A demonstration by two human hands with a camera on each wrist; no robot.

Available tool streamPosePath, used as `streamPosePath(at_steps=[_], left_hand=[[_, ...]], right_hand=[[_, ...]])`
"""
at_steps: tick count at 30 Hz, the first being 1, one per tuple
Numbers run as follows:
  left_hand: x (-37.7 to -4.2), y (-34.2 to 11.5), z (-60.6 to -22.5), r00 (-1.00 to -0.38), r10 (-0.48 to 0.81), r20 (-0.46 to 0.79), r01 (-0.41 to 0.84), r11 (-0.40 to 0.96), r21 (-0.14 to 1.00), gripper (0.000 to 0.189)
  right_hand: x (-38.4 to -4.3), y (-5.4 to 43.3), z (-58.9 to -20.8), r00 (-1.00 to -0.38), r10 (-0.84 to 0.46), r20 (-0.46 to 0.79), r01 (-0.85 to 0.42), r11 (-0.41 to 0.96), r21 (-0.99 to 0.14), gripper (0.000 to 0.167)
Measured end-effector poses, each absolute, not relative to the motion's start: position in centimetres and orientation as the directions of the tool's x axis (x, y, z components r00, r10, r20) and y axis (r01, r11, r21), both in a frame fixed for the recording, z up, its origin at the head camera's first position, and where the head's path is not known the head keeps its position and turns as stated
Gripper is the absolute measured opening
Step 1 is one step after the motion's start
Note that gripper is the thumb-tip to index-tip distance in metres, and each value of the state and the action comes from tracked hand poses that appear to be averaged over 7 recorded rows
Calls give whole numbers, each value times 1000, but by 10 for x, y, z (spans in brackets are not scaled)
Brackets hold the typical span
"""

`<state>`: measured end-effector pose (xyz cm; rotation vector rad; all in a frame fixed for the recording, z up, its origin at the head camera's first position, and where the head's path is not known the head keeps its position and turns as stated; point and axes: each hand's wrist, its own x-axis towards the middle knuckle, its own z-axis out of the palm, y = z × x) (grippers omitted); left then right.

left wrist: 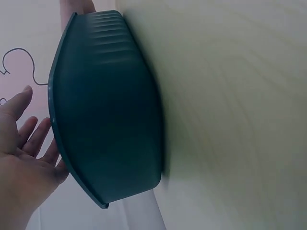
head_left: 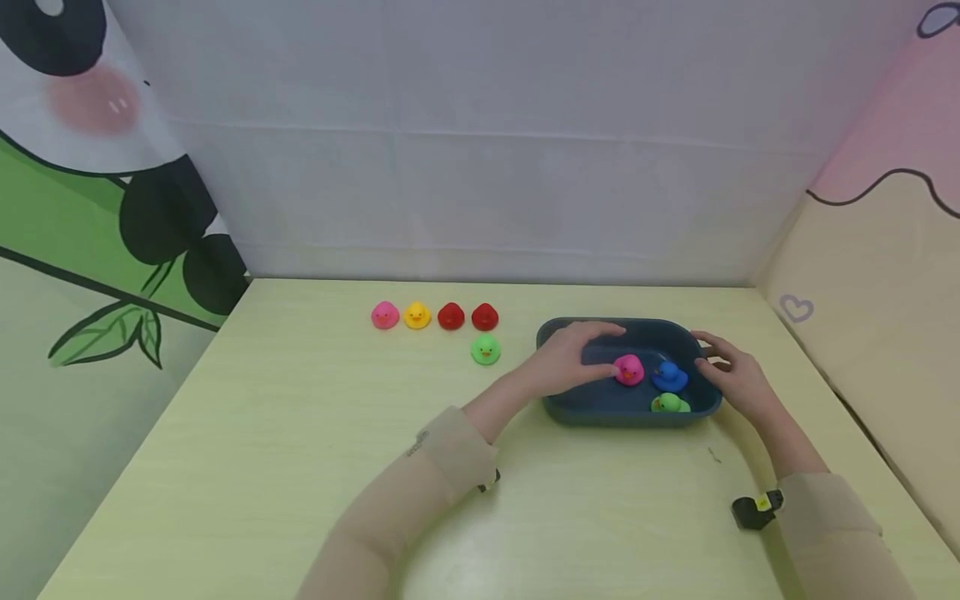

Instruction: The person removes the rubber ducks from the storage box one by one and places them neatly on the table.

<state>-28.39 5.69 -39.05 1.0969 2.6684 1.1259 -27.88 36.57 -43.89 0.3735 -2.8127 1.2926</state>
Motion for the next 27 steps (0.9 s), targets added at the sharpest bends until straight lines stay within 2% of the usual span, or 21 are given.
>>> streamPosePath(at_steps=[27], left_hand=[[-312,92,-419,-692,718,76,629,548,551,57]], right_hand=[[-278,365,-436,-972,-210,105,-217,633,-743,47]])
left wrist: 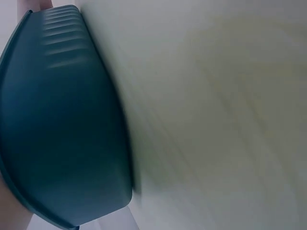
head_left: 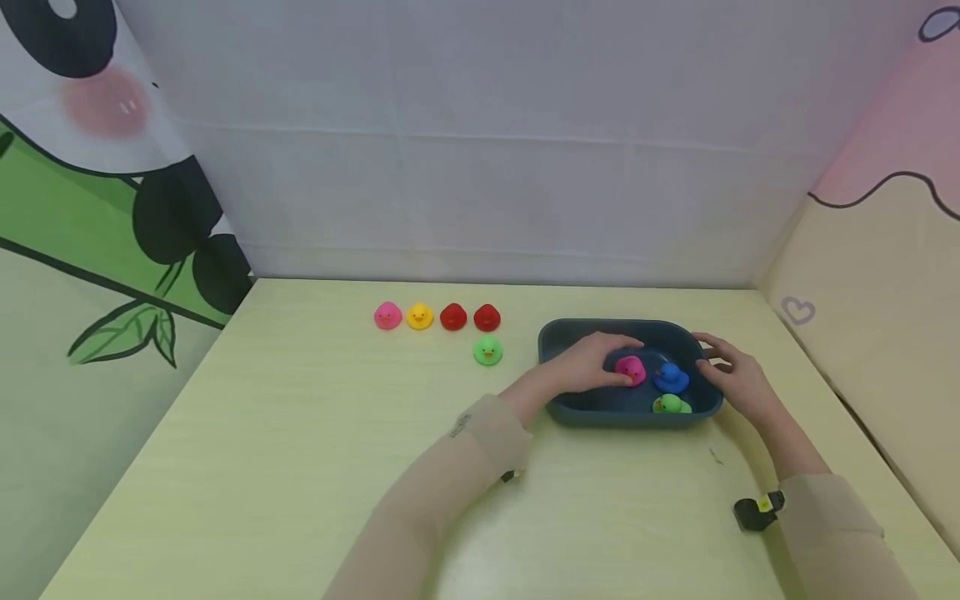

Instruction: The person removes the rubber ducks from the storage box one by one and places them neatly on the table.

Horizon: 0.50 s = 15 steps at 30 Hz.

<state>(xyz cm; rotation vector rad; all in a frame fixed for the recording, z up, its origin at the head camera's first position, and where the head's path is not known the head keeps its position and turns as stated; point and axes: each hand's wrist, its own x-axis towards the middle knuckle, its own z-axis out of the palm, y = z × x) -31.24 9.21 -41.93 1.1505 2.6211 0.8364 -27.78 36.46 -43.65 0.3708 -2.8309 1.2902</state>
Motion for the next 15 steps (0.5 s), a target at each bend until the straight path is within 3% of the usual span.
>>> streamPosePath(at_steps=[15], left_hand=[[-318,102,-422,-646,763,-9,682,582,443,55]], right_hand=[[-277,366,-434,-972,-213,99,-214,629,-747,47]])
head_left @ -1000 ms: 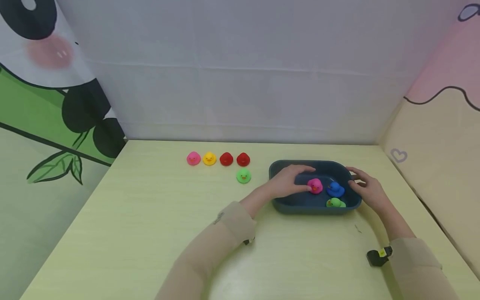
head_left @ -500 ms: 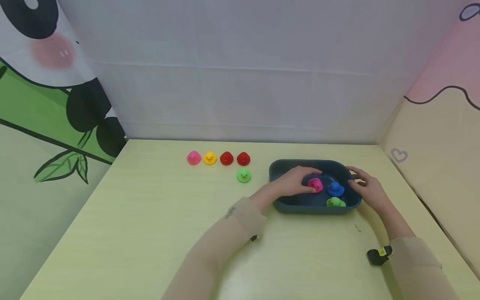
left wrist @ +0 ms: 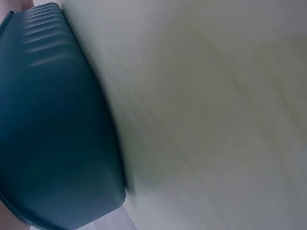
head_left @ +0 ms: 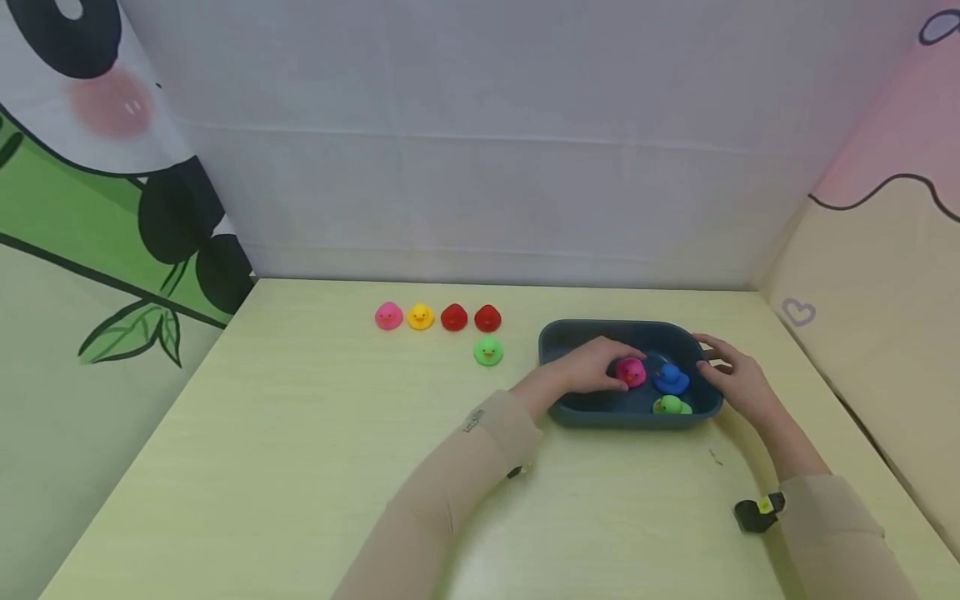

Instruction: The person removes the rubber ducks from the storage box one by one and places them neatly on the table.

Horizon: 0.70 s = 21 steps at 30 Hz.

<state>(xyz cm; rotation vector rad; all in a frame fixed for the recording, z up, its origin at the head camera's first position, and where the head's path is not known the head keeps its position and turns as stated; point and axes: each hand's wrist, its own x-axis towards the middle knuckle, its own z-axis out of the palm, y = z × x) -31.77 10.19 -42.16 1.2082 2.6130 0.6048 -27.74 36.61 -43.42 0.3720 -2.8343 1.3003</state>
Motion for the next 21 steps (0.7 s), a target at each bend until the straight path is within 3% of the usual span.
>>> streamPosePath(at_steps=[21], left_hand=[[-337,110,-425,-669,743,0,665,598,447,37]], right_hand=[[-307,375,-436,-965,-241,103,-237,630,-740,47]])
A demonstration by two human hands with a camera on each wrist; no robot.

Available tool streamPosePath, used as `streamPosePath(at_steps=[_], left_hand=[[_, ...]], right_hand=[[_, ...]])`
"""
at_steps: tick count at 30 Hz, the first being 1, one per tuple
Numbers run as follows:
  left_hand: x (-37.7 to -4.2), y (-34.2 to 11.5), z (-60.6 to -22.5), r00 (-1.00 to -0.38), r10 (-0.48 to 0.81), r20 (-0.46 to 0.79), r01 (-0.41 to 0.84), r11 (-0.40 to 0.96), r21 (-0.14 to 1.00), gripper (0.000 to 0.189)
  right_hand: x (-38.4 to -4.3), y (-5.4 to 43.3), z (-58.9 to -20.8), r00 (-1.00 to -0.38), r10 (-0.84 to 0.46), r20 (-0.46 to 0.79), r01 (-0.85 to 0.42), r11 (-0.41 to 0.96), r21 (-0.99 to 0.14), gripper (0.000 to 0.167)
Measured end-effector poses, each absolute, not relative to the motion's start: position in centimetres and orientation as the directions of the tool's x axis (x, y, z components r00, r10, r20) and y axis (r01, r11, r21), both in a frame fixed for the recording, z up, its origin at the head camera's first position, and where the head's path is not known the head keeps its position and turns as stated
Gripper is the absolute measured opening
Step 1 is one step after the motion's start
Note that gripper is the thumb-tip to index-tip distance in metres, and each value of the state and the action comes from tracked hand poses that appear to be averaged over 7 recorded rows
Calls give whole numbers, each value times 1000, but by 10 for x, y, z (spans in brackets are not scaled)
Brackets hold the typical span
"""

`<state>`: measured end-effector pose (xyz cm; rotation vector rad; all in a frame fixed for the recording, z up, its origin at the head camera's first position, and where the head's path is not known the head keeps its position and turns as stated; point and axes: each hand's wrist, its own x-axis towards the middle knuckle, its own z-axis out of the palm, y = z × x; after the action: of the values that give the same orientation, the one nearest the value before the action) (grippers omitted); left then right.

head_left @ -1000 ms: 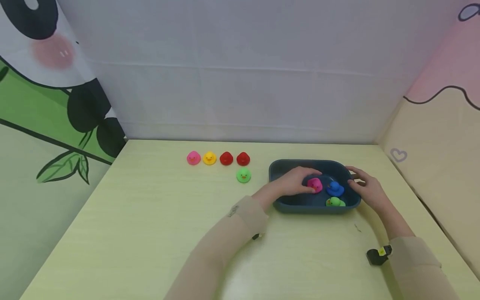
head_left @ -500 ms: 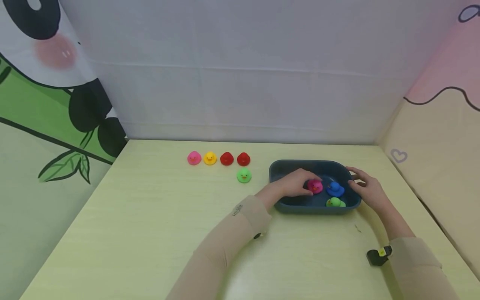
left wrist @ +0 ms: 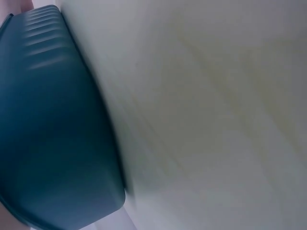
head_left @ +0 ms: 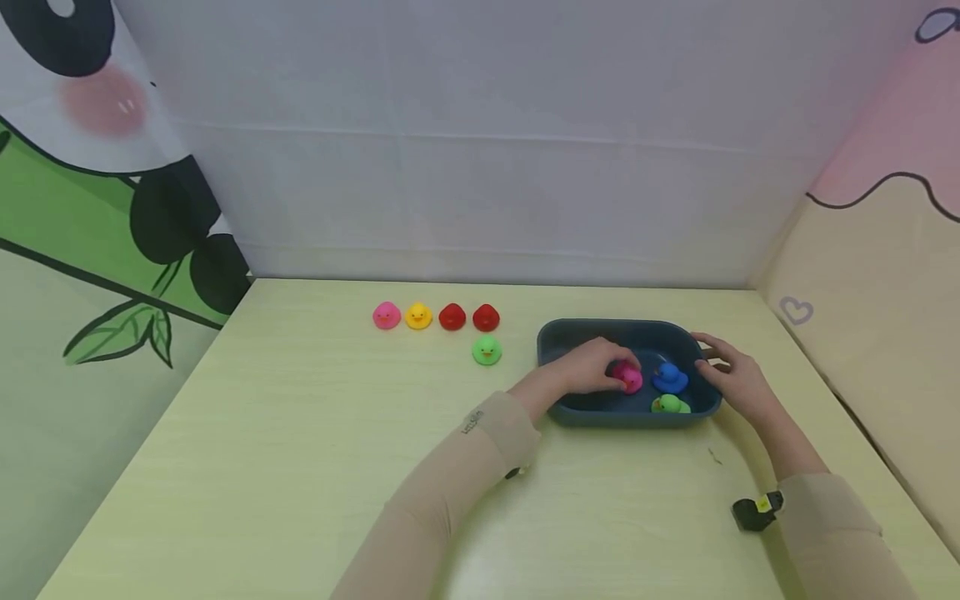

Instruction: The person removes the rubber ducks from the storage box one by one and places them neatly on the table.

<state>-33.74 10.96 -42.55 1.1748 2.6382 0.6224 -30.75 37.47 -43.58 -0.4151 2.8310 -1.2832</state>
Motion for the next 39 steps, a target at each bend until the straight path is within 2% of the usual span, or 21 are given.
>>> streamPosePath(at_steps=[15,34,39], left_hand=[[-334,110,-427,-685,729,-20,621,597,508,24],[-334,107,-424,-687,726,24,634,582,509,27],[-333,105,-421,-705,708,44,626,593,506,27]], right_hand=[[-307,376,-439,-967,-229,113,-238,646,-725,46],[-308,375,-435,-970,-223,99,-223,647,-729,47],[-308,374,-435,-971,-221,94,-219,652,-726,47]])
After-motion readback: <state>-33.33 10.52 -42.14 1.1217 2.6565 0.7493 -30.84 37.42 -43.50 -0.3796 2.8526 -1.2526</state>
